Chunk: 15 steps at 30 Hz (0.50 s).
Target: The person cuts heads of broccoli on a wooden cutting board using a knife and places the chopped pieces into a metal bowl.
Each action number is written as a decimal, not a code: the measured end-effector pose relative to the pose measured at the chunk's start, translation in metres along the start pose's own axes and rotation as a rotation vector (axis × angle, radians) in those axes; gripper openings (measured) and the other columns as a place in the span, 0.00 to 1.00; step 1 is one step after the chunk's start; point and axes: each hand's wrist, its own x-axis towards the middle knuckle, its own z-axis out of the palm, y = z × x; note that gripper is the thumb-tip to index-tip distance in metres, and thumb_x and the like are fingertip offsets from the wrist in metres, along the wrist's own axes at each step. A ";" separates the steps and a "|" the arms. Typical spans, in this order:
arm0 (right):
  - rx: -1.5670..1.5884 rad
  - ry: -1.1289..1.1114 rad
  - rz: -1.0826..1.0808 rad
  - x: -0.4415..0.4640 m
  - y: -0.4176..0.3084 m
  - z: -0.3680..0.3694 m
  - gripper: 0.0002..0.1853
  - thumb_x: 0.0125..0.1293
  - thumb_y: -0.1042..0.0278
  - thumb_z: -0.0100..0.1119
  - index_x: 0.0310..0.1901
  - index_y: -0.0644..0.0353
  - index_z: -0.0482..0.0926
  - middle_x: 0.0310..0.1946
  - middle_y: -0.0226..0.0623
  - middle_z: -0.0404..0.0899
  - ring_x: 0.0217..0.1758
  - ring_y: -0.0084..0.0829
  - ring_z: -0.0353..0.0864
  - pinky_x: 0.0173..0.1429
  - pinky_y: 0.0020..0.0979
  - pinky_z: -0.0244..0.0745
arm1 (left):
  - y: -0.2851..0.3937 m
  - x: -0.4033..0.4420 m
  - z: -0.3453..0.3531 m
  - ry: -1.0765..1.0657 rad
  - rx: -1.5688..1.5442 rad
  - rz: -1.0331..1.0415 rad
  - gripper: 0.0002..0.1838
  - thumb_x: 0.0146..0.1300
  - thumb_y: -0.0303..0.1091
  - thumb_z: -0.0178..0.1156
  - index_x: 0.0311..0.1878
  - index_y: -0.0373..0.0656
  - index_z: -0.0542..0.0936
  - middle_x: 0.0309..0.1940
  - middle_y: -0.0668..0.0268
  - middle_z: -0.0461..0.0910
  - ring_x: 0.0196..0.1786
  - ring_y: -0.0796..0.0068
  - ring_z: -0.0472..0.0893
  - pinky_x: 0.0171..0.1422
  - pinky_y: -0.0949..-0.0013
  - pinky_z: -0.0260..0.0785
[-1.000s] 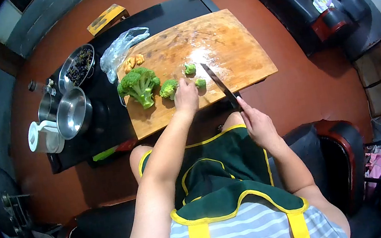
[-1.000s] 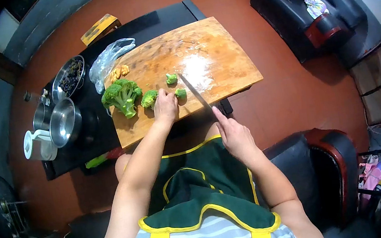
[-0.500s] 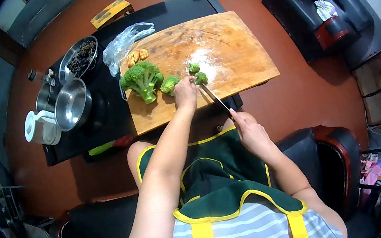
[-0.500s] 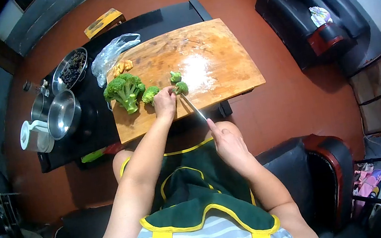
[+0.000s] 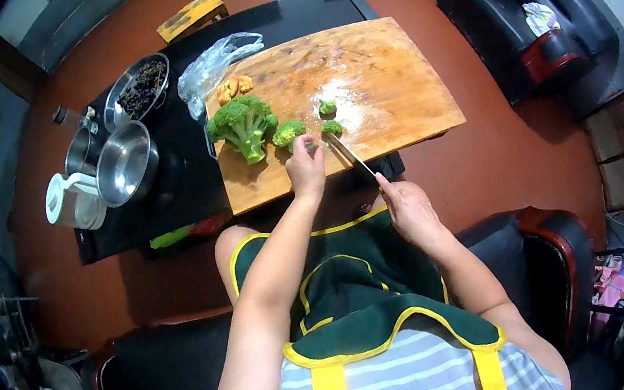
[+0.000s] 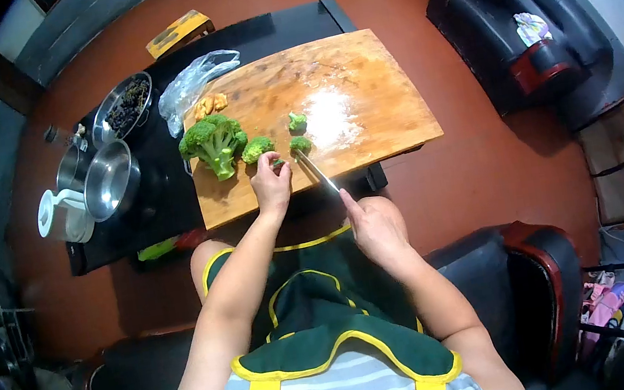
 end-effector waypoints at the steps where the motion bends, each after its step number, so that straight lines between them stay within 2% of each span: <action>1: -0.018 0.003 -0.012 0.001 -0.001 0.000 0.24 0.64 0.72 0.50 0.63 0.59 0.66 0.33 0.52 0.78 0.38 0.48 0.78 0.44 0.45 0.73 | -0.001 -0.002 -0.004 -0.005 -0.033 0.015 0.14 0.56 0.29 0.64 0.45 0.40 0.75 0.30 0.59 0.82 0.35 0.70 0.83 0.40 0.68 0.74; 2: -0.037 0.006 -0.024 0.002 -0.002 -0.003 0.23 0.64 0.73 0.49 0.63 0.60 0.67 0.33 0.51 0.77 0.38 0.49 0.77 0.45 0.44 0.73 | -0.002 -0.004 -0.009 -0.017 -0.059 0.005 0.14 0.56 0.29 0.64 0.46 0.40 0.77 0.27 0.62 0.81 0.32 0.74 0.82 0.39 0.70 0.74; 3: -0.057 0.008 -0.038 0.002 -0.004 -0.007 0.23 0.65 0.75 0.49 0.62 0.60 0.67 0.33 0.49 0.77 0.39 0.49 0.76 0.46 0.43 0.73 | 0.000 -0.008 -0.017 -0.016 -0.074 0.013 0.13 0.56 0.29 0.64 0.45 0.41 0.78 0.29 0.61 0.81 0.32 0.72 0.82 0.38 0.69 0.74; 5: -0.002 -0.012 0.006 -0.001 -0.016 -0.024 0.24 0.66 0.73 0.48 0.64 0.53 0.65 0.37 0.49 0.77 0.43 0.50 0.76 0.50 0.44 0.73 | 0.002 -0.012 -0.049 0.008 -0.086 0.026 0.11 0.56 0.29 0.63 0.44 0.43 0.80 0.32 0.59 0.81 0.32 0.68 0.82 0.38 0.67 0.73; 6: 0.009 -0.007 0.014 -0.001 -0.013 -0.022 0.25 0.67 0.72 0.48 0.66 0.48 0.64 0.41 0.50 0.77 0.45 0.51 0.77 0.51 0.44 0.74 | 0.001 -0.011 -0.067 0.078 -0.066 0.028 0.08 0.56 0.29 0.63 0.40 0.41 0.81 0.30 0.61 0.81 0.30 0.73 0.80 0.37 0.70 0.72; 7: 0.047 0.099 -0.064 -0.004 -0.009 -0.018 0.25 0.68 0.71 0.47 0.66 0.48 0.63 0.43 0.50 0.77 0.44 0.52 0.78 0.48 0.45 0.76 | 0.001 -0.009 -0.086 0.170 -0.035 0.037 0.08 0.57 0.29 0.62 0.40 0.40 0.82 0.28 0.62 0.81 0.29 0.73 0.79 0.37 0.70 0.72; 9: 0.003 0.088 -0.010 -0.006 -0.010 -0.020 0.24 0.68 0.71 0.47 0.66 0.48 0.63 0.43 0.51 0.77 0.42 0.52 0.79 0.45 0.45 0.77 | -0.024 0.009 -0.121 0.297 0.043 -0.043 0.10 0.57 0.30 0.64 0.42 0.40 0.82 0.27 0.68 0.81 0.32 0.81 0.78 0.40 0.74 0.71; 11: 0.030 0.090 0.018 -0.005 -0.018 -0.024 0.24 0.68 0.72 0.48 0.66 0.48 0.64 0.41 0.51 0.78 0.41 0.52 0.79 0.45 0.45 0.76 | -0.052 0.035 -0.147 0.289 0.134 -0.178 0.16 0.55 0.33 0.66 0.46 0.40 0.81 0.31 0.64 0.84 0.34 0.77 0.81 0.42 0.71 0.72; 13: 0.070 0.069 0.041 0.000 -0.023 -0.025 0.25 0.67 0.72 0.49 0.66 0.48 0.64 0.37 0.51 0.77 0.38 0.51 0.78 0.42 0.45 0.75 | -0.064 0.057 -0.161 0.218 0.269 -0.250 0.22 0.52 0.35 0.66 0.52 0.41 0.78 0.35 0.59 0.84 0.38 0.68 0.83 0.46 0.65 0.73; 15: 0.058 0.131 0.004 0.002 -0.022 -0.021 0.25 0.66 0.72 0.50 0.66 0.49 0.64 0.31 0.49 0.75 0.33 0.50 0.77 0.38 0.45 0.75 | -0.080 0.077 -0.162 0.154 0.370 -0.298 0.17 0.54 0.33 0.62 0.48 0.41 0.80 0.36 0.55 0.83 0.42 0.59 0.82 0.49 0.60 0.73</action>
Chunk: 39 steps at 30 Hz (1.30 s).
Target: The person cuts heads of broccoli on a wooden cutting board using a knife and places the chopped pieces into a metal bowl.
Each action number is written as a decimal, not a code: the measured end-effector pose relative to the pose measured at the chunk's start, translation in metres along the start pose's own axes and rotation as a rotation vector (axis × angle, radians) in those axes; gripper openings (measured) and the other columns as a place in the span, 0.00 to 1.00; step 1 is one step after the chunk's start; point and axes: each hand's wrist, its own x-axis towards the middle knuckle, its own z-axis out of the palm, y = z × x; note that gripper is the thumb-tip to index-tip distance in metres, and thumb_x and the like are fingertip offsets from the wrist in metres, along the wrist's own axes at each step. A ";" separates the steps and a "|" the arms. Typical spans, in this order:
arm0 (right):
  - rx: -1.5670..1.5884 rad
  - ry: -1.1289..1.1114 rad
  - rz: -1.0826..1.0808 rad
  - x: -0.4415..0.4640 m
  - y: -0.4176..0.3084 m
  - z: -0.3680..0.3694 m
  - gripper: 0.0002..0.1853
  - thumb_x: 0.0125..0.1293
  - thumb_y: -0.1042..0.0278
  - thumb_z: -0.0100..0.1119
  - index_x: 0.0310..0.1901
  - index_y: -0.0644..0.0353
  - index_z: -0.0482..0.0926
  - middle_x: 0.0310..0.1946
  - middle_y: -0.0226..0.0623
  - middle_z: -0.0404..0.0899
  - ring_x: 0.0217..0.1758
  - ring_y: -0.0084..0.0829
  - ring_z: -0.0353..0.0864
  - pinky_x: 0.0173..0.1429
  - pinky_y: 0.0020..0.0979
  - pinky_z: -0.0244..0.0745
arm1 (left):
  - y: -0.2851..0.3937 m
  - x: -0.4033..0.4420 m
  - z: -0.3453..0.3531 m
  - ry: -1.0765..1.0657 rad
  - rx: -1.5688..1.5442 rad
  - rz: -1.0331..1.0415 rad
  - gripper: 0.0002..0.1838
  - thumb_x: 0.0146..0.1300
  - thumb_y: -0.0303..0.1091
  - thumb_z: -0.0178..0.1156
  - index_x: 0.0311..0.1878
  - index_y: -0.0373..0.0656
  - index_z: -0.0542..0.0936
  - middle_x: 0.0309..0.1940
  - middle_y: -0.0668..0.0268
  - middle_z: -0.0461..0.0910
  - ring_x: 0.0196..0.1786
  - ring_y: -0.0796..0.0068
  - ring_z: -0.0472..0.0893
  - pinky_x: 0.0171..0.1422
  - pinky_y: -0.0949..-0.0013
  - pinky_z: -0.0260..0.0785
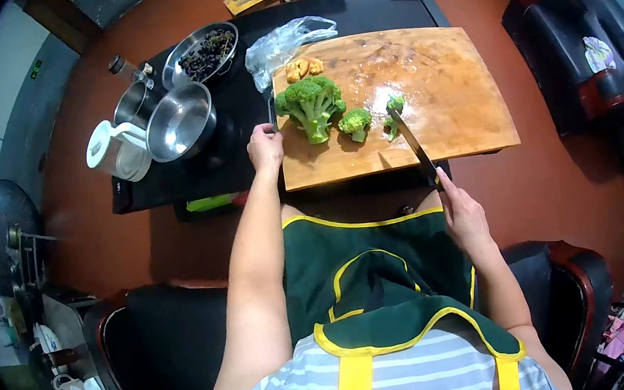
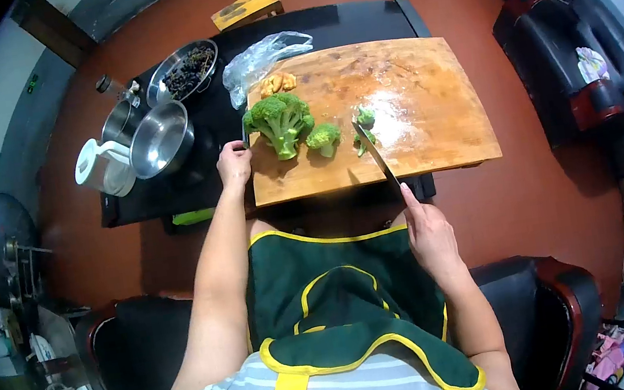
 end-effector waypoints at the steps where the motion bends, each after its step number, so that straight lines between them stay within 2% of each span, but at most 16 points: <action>1: 0.002 0.003 0.019 0.002 -0.002 -0.003 0.25 0.66 0.71 0.50 0.66 0.49 0.65 0.30 0.50 0.75 0.33 0.50 0.77 0.38 0.45 0.74 | -0.001 0.010 0.001 -0.032 0.080 0.038 0.14 0.55 0.32 0.60 0.46 0.41 0.81 0.37 0.53 0.82 0.42 0.56 0.82 0.49 0.60 0.73; 3: -0.007 0.009 0.088 -0.001 -0.003 -0.013 0.25 0.66 0.70 0.51 0.66 0.49 0.65 0.30 0.50 0.75 0.33 0.50 0.77 0.39 0.45 0.74 | 0.007 0.008 0.007 -0.140 0.032 0.065 0.12 0.57 0.28 0.52 0.41 0.41 0.83 0.39 0.49 0.81 0.45 0.50 0.80 0.50 0.57 0.72; 6: 0.033 0.075 0.098 -0.005 0.012 -0.014 0.25 0.67 0.69 0.51 0.66 0.48 0.65 0.31 0.51 0.76 0.36 0.50 0.78 0.41 0.45 0.74 | -0.013 0.014 0.014 -0.217 0.027 0.295 0.19 0.55 0.24 0.51 0.51 0.41 0.78 0.40 0.47 0.79 0.43 0.50 0.80 0.51 0.59 0.72; 8: 0.008 0.043 0.177 -0.005 0.017 -0.019 0.24 0.68 0.68 0.50 0.66 0.47 0.64 0.37 0.52 0.78 0.40 0.51 0.79 0.44 0.44 0.75 | -0.046 0.019 0.031 0.019 0.102 0.422 0.24 0.55 0.26 0.55 0.59 0.42 0.72 0.45 0.50 0.74 0.42 0.53 0.78 0.53 0.64 0.70; 11: -0.001 0.076 0.171 -0.003 0.024 -0.020 0.24 0.69 0.67 0.48 0.66 0.47 0.64 0.38 0.53 0.79 0.41 0.50 0.79 0.45 0.43 0.75 | -0.055 0.035 0.009 0.229 -0.134 0.180 0.22 0.58 0.37 0.61 0.53 0.38 0.73 0.39 0.58 0.77 0.37 0.68 0.79 0.46 0.67 0.73; 12: 0.006 0.098 0.176 -0.001 0.023 -0.022 0.24 0.69 0.67 0.48 0.66 0.47 0.64 0.39 0.53 0.79 0.41 0.50 0.79 0.45 0.43 0.75 | -0.059 0.041 0.002 0.219 -0.626 -0.147 0.22 0.60 0.42 0.62 0.51 0.38 0.71 0.35 0.62 0.75 0.34 0.68 0.78 0.39 0.66 0.76; 14: 0.005 0.089 0.173 0.002 0.022 -0.023 0.24 0.69 0.66 0.49 0.66 0.48 0.64 0.39 0.53 0.79 0.41 0.50 0.80 0.45 0.42 0.75 | -0.048 0.055 -0.037 0.416 -1.081 -0.627 0.23 0.59 0.45 0.63 0.47 0.35 0.71 0.37 0.59 0.77 0.37 0.68 0.79 0.37 0.60 0.76; 16: -0.001 0.089 0.199 0.005 0.024 -0.027 0.24 0.69 0.65 0.49 0.66 0.48 0.63 0.39 0.52 0.79 0.41 0.50 0.80 0.45 0.42 0.75 | -0.032 0.064 -0.073 0.703 -1.240 -0.891 0.27 0.59 0.46 0.63 0.51 0.33 0.68 0.43 0.54 0.75 0.41 0.60 0.78 0.44 0.52 0.78; 18: 0.039 0.156 0.128 0.005 0.032 -0.023 0.25 0.68 0.66 0.50 0.66 0.48 0.63 0.38 0.52 0.79 0.41 0.49 0.79 0.45 0.43 0.75 | -0.094 0.097 -0.076 0.558 -1.387 -0.658 0.28 0.61 0.46 0.62 0.53 0.32 0.67 0.49 0.51 0.71 0.44 0.55 0.77 0.51 0.50 0.76; 20: 0.008 0.140 0.194 0.006 0.025 -0.028 0.25 0.68 0.66 0.51 0.66 0.48 0.64 0.37 0.52 0.79 0.40 0.50 0.79 0.44 0.44 0.74 | -0.140 0.126 -0.085 0.257 -1.420 -0.657 0.18 0.66 0.37 0.54 0.56 0.41 0.70 0.52 0.59 0.73 0.53 0.61 0.74 0.55 0.55 0.74; 22: 0.000 0.129 0.225 0.007 0.022 -0.031 0.25 0.68 0.66 0.50 0.66 0.49 0.64 0.34 0.51 0.78 0.38 0.50 0.79 0.43 0.44 0.74 | -0.137 0.128 -0.096 0.200 -1.427 -0.653 0.17 0.63 0.27 0.53 0.56 0.42 0.70 0.51 0.59 0.74 0.52 0.63 0.75 0.55 0.57 0.75; 24: 0.040 0.107 0.272 0.009 0.015 -0.040 0.23 0.68 0.71 0.48 0.65 0.54 0.65 0.48 0.55 0.76 0.49 0.51 0.78 0.52 0.40 0.74 | -0.125 0.119 -0.101 0.250 -1.333 -0.629 0.18 0.62 0.24 0.47 0.56 0.39 0.68 0.50 0.54 0.73 0.52 0.56 0.74 0.53 0.54 0.77; 27: 0.035 0.088 0.326 0.011 0.017 -0.045 0.22 0.68 0.71 0.48 0.64 0.55 0.66 0.51 0.54 0.76 0.52 0.50 0.77 0.55 0.40 0.74 | -0.062 0.093 -0.109 0.335 -1.324 -0.583 0.21 0.59 0.20 0.46 0.58 0.38 0.67 0.53 0.51 0.70 0.50 0.53 0.75 0.52 0.52 0.77; 33: 0.058 0.127 0.338 0.020 0.023 -0.054 0.22 0.68 0.71 0.48 0.64 0.55 0.66 0.51 0.54 0.76 0.51 0.50 0.77 0.54 0.40 0.74 | 0.096 0.097 -0.109 -0.150 -1.230 -0.342 0.18 0.58 0.21 0.50 0.53 0.31 0.67 0.48 0.52 0.71 0.51 0.55 0.75 0.54 0.55 0.77; 38: 0.147 0.228 0.360 0.052 0.051 -0.066 0.23 0.69 0.71 0.48 0.65 0.53 0.65 0.52 0.55 0.74 0.53 0.49 0.77 0.54 0.37 0.74 | 0.203 0.117 0.021 -0.669 -1.192 -0.521 0.15 0.59 0.24 0.51 0.50 0.33 0.67 0.46 0.52 0.71 0.49 0.58 0.75 0.52 0.55 0.78; 39: 0.168 0.205 0.431 0.063 0.062 -0.071 0.23 0.69 0.71 0.47 0.66 0.53 0.64 0.53 0.55 0.74 0.55 0.48 0.77 0.55 0.36 0.73 | 0.226 0.107 0.054 -0.661 -1.099 -0.501 0.15 0.60 0.24 0.51 0.51 0.33 0.67 0.47 0.52 0.71 0.48 0.59 0.76 0.51 0.56 0.78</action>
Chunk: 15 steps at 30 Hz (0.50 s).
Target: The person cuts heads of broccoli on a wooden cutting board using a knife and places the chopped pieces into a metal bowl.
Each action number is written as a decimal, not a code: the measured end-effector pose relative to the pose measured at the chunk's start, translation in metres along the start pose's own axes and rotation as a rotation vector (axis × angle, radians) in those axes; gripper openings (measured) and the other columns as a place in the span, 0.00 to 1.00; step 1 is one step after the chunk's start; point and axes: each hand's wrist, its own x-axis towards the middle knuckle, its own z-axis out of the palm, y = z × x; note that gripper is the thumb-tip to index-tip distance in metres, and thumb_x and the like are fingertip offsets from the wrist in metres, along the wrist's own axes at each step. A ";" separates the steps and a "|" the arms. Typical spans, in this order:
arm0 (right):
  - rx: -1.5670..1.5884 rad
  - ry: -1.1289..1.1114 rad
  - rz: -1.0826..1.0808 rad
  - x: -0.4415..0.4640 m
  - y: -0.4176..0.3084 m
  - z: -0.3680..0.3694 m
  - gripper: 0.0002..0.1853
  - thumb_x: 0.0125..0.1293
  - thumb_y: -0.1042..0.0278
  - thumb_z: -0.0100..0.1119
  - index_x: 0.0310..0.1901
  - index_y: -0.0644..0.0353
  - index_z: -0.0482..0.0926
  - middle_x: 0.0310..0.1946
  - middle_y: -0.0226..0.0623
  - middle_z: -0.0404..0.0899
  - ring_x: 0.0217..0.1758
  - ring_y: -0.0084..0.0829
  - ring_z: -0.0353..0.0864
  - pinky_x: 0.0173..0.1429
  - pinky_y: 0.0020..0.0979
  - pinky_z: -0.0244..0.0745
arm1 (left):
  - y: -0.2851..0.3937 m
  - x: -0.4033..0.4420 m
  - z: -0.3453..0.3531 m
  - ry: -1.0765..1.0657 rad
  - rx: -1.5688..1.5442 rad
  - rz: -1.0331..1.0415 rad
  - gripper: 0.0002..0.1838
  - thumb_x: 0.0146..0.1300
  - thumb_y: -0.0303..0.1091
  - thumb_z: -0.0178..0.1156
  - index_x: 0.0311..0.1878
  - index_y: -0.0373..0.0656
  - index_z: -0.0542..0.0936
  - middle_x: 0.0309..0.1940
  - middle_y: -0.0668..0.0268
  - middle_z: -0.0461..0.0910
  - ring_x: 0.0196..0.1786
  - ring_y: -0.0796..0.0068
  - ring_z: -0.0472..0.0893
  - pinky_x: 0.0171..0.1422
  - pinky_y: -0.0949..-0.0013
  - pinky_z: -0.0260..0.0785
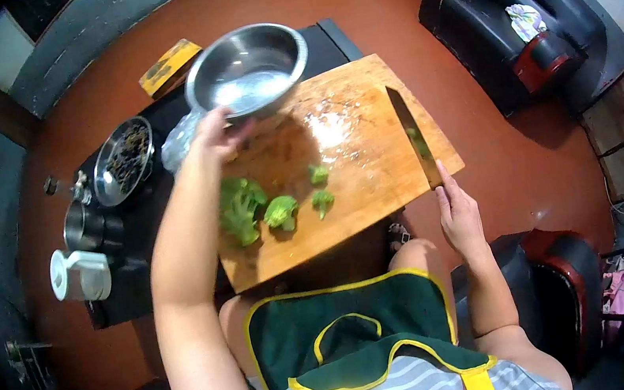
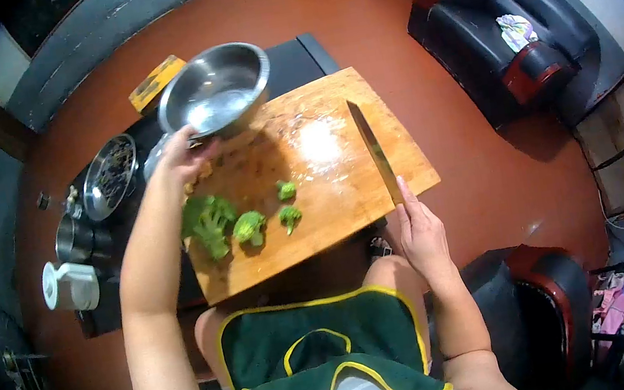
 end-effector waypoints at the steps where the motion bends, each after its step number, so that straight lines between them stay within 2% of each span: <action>1: -0.002 0.053 -0.046 0.016 0.004 -0.003 0.23 0.69 0.71 0.47 0.66 0.53 0.64 0.53 0.55 0.74 0.55 0.48 0.77 0.55 0.36 0.72 | -0.017 0.015 0.032 0.028 0.088 0.002 0.15 0.61 0.24 0.51 0.52 0.34 0.67 0.47 0.53 0.71 0.47 0.60 0.76 0.51 0.57 0.79; 4: -0.038 0.168 -0.155 0.059 0.017 -0.018 0.22 0.70 0.71 0.46 0.66 0.55 0.64 0.55 0.53 0.74 0.58 0.47 0.75 0.58 0.34 0.71 | -0.066 0.068 0.092 -0.048 0.184 -0.092 0.16 0.62 0.22 0.48 0.55 0.35 0.66 0.52 0.55 0.71 0.48 0.60 0.77 0.51 0.56 0.79; 7: -0.014 0.166 -0.110 0.085 0.016 -0.046 0.22 0.69 0.72 0.48 0.64 0.57 0.67 0.56 0.51 0.73 0.59 0.48 0.74 0.59 0.38 0.71 | -0.094 0.092 0.127 -0.023 0.322 -0.112 0.22 0.64 0.22 0.45 0.61 0.44 0.59 0.54 0.55 0.70 0.53 0.58 0.77 0.50 0.52 0.79; 10: -0.088 0.158 -0.078 0.091 0.012 -0.069 0.22 0.69 0.71 0.47 0.64 0.56 0.66 0.56 0.52 0.73 0.58 0.47 0.75 0.59 0.37 0.71 | -0.114 0.112 0.136 0.000 0.410 -0.155 0.23 0.64 0.21 0.46 0.62 0.46 0.57 0.57 0.55 0.67 0.55 0.59 0.76 0.49 0.55 0.80; 11: -0.088 0.145 -0.071 0.092 0.010 -0.075 0.22 0.69 0.71 0.47 0.65 0.56 0.66 0.56 0.52 0.73 0.58 0.47 0.75 0.58 0.37 0.71 | -0.121 0.113 0.138 0.037 0.403 -0.150 0.25 0.66 0.25 0.48 0.63 0.47 0.53 0.58 0.53 0.66 0.53 0.59 0.77 0.46 0.57 0.81; 13: -0.071 0.138 -0.104 0.092 0.008 -0.081 0.22 0.69 0.71 0.46 0.65 0.57 0.66 0.55 0.52 0.73 0.58 0.46 0.75 0.58 0.37 0.71 | -0.116 0.094 0.141 -0.041 0.471 -0.085 0.32 0.66 0.31 0.53 0.67 0.46 0.47 0.59 0.50 0.63 0.49 0.60 0.79 0.46 0.59 0.81; 15: -0.065 0.145 -0.193 0.092 0.007 -0.081 0.22 0.69 0.72 0.46 0.65 0.57 0.66 0.55 0.52 0.74 0.57 0.46 0.75 0.58 0.36 0.71 | -0.101 0.065 0.144 0.026 0.417 -0.085 0.38 0.65 0.35 0.57 0.69 0.44 0.43 0.56 0.50 0.67 0.45 0.62 0.80 0.44 0.62 0.81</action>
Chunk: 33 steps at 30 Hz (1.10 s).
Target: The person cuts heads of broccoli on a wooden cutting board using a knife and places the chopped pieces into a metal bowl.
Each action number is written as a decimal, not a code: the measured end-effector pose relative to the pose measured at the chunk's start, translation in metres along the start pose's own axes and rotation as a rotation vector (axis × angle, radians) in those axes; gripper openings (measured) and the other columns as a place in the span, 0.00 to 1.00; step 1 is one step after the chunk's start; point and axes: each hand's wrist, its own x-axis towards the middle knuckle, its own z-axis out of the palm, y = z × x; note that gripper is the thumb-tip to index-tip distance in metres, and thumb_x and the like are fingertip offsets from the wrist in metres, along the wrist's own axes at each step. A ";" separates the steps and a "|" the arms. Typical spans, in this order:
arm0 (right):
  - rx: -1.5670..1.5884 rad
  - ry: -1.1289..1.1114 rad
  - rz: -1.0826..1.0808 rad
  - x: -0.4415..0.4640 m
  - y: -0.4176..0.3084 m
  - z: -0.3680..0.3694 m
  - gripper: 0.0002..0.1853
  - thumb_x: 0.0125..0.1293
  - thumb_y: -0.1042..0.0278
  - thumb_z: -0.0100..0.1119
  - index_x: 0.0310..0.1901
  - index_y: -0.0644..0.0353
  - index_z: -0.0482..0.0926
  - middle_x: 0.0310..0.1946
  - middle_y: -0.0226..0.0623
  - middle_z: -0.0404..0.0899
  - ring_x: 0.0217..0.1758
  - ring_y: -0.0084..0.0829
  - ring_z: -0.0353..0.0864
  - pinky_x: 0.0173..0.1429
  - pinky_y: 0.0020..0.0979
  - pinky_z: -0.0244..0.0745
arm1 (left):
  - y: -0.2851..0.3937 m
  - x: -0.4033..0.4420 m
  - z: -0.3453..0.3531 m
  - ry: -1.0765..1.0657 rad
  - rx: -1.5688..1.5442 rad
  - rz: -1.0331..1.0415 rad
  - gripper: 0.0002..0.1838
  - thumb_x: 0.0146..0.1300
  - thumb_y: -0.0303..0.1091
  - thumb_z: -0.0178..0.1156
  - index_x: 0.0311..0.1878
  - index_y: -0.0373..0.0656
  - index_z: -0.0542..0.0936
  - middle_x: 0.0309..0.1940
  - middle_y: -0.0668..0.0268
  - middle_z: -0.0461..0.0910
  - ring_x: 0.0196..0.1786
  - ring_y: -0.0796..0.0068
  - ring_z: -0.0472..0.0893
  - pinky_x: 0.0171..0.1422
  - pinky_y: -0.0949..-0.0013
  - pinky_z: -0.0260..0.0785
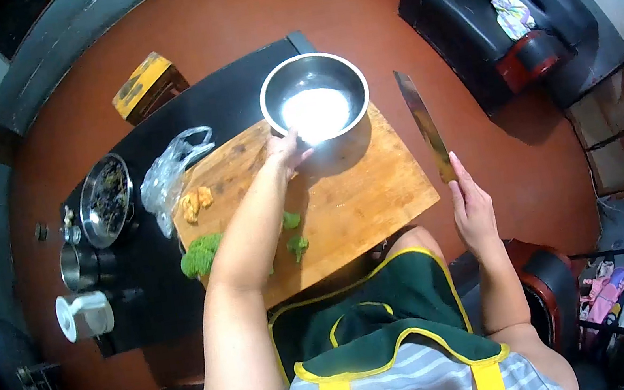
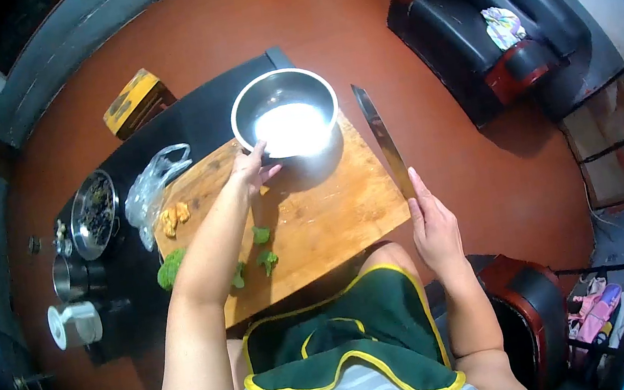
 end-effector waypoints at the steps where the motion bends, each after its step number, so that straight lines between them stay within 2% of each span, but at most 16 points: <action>1: -0.004 0.015 -0.068 0.002 0.002 0.001 0.22 0.69 0.72 0.46 0.65 0.57 0.66 0.55 0.52 0.74 0.57 0.47 0.75 0.58 0.36 0.71 | 0.000 -0.014 -0.004 0.035 -0.034 -0.007 0.41 0.64 0.37 0.59 0.70 0.43 0.42 0.54 0.50 0.68 0.43 0.63 0.81 0.43 0.63 0.81; 2: -0.005 0.018 -0.133 0.000 0.004 0.003 0.22 0.69 0.72 0.46 0.64 0.57 0.66 0.55 0.52 0.74 0.57 0.47 0.76 0.58 0.36 0.71 | -0.010 -0.012 -0.019 -0.017 -0.003 0.061 0.45 0.61 0.38 0.63 0.71 0.41 0.42 0.47 0.54 0.73 0.37 0.70 0.80 0.39 0.69 0.79; 4: 0.113 -0.049 -0.077 -0.013 -0.005 0.005 0.22 0.69 0.72 0.46 0.64 0.58 0.66 0.54 0.53 0.74 0.57 0.47 0.75 0.58 0.37 0.71 | -0.024 -0.045 -0.044 0.019 0.076 0.315 0.35 0.60 0.32 0.62 0.66 0.34 0.56 0.45 0.56 0.76 0.30 0.74 0.80 0.32 0.74 0.76; 6: 0.170 -0.120 -0.090 -0.032 -0.007 0.017 0.22 0.69 0.70 0.47 0.65 0.55 0.65 0.54 0.54 0.74 0.57 0.48 0.74 0.58 0.38 0.72 | -0.042 -0.080 -0.079 -0.038 0.139 0.456 0.25 0.59 0.28 0.62 0.59 0.34 0.68 0.35 0.61 0.79 0.28 0.76 0.80 0.32 0.73 0.76; 7: 0.206 -0.176 -0.078 -0.047 -0.005 0.025 0.22 0.70 0.69 0.47 0.65 0.54 0.65 0.53 0.54 0.74 0.58 0.48 0.74 0.58 0.38 0.71 | -0.054 -0.104 -0.089 0.026 0.203 0.510 0.14 0.59 0.25 0.60 0.49 0.36 0.78 0.28 0.64 0.81 0.28 0.77 0.80 0.34 0.72 0.76; 9: 0.274 -0.242 -0.075 -0.076 -0.004 0.038 0.22 0.70 0.67 0.46 0.65 0.50 0.65 0.54 0.53 0.74 0.57 0.49 0.74 0.59 0.39 0.71 | -0.088 -0.140 -0.103 0.157 0.364 0.521 0.10 0.60 0.26 0.59 0.45 0.38 0.80 0.29 0.64 0.83 0.28 0.78 0.81 0.34 0.72 0.76; 11: 0.275 -0.262 -0.130 -0.101 -0.005 0.042 0.22 0.70 0.66 0.46 0.66 0.51 0.64 0.54 0.53 0.74 0.56 0.50 0.75 0.58 0.39 0.72 | -0.133 -0.158 -0.110 0.246 0.537 0.571 0.07 0.61 0.27 0.57 0.40 0.41 0.83 0.32 0.63 0.84 0.29 0.79 0.82 0.34 0.73 0.75; 12: 0.294 -0.296 -0.109 -0.113 -0.010 0.039 0.22 0.70 0.66 0.46 0.66 0.51 0.64 0.53 0.53 0.74 0.55 0.50 0.75 0.57 0.40 0.72 | -0.150 -0.170 -0.106 0.273 0.566 0.582 0.09 0.62 0.27 0.54 0.42 0.41 0.82 0.31 0.62 0.84 0.32 0.73 0.83 0.39 0.68 0.76; 14: 0.285 -0.325 -0.100 -0.132 -0.013 0.029 0.22 0.70 0.66 0.46 0.65 0.51 0.64 0.52 0.53 0.75 0.55 0.51 0.75 0.56 0.40 0.73 | -0.178 -0.176 -0.101 0.312 1.075 0.775 0.14 0.63 0.27 0.50 0.50 0.43 0.78 0.44 0.60 0.81 0.45 0.66 0.81 0.50 0.62 0.73; 16: 0.260 -0.338 -0.085 -0.142 -0.018 0.020 0.22 0.70 0.66 0.46 0.65 0.51 0.64 0.51 0.53 0.75 0.54 0.51 0.76 0.55 0.41 0.73 | -0.197 -0.169 -0.088 0.381 1.139 0.904 0.20 0.58 0.27 0.55 0.55 0.44 0.74 0.50 0.57 0.77 0.53 0.54 0.75 0.56 0.56 0.70; 17: 0.237 -0.343 -0.073 -0.145 -0.020 0.014 0.22 0.70 0.66 0.46 0.65 0.51 0.64 0.51 0.53 0.76 0.53 0.52 0.76 0.54 0.41 0.73 | -0.205 -0.154 -0.083 0.433 1.248 0.826 0.24 0.57 0.30 0.58 0.59 0.47 0.69 0.55 0.56 0.71 0.57 0.54 0.72 0.57 0.57 0.69; 20: 0.218 -0.303 -0.102 -0.156 -0.027 0.005 0.22 0.69 0.66 0.46 0.64 0.51 0.66 0.47 0.54 0.77 0.48 0.53 0.77 0.50 0.44 0.73 | -0.208 -0.135 -0.078 0.432 1.320 0.731 0.25 0.57 0.33 0.60 0.60 0.50 0.69 0.53 0.56 0.71 0.55 0.51 0.73 0.57 0.57 0.69; 21: 0.219 -0.281 -0.119 -0.160 -0.028 0.003 0.21 0.69 0.66 0.46 0.64 0.50 0.66 0.45 0.54 0.78 0.46 0.53 0.78 0.48 0.45 0.73 | -0.200 -0.143 -0.077 0.374 1.242 0.721 0.25 0.56 0.35 0.62 0.58 0.49 0.71 0.51 0.56 0.71 0.53 0.52 0.74 0.56 0.57 0.69; 25: -0.156 -0.226 -0.399 -0.172 -0.010 0.012 0.21 0.69 0.67 0.45 0.63 0.53 0.67 0.35 0.55 0.78 0.37 0.53 0.79 0.43 0.48 0.72 | -0.187 -0.173 -0.067 0.332 0.999 0.633 0.20 0.54 0.35 0.65 0.52 0.47 0.78 0.47 0.57 0.74 0.50 0.55 0.75 0.54 0.58 0.69; 28: -0.034 -0.472 -0.166 -0.186 -0.019 0.018 0.22 0.70 0.66 0.44 0.65 0.54 0.64 0.34 0.55 0.77 0.36 0.51 0.79 0.42 0.47 0.73 | -0.200 -0.157 -0.075 0.298 1.002 0.698 0.22 0.52 0.32 0.65 0.52 0.46 0.78 0.45 0.55 0.73 0.49 0.53 0.75 0.54 0.57 0.69; 33: -0.282 -0.607 -0.259 -0.193 -0.015 0.044 0.28 0.67 0.70 0.45 0.69 0.52 0.56 0.31 0.55 0.75 0.28 0.50 0.79 0.33 0.44 0.77 | -0.210 -0.156 -0.080 0.277 0.770 0.739 0.21 0.52 0.28 0.63 0.52 0.45 0.78 0.43 0.53 0.73 0.48 0.56 0.76 0.53 0.60 0.69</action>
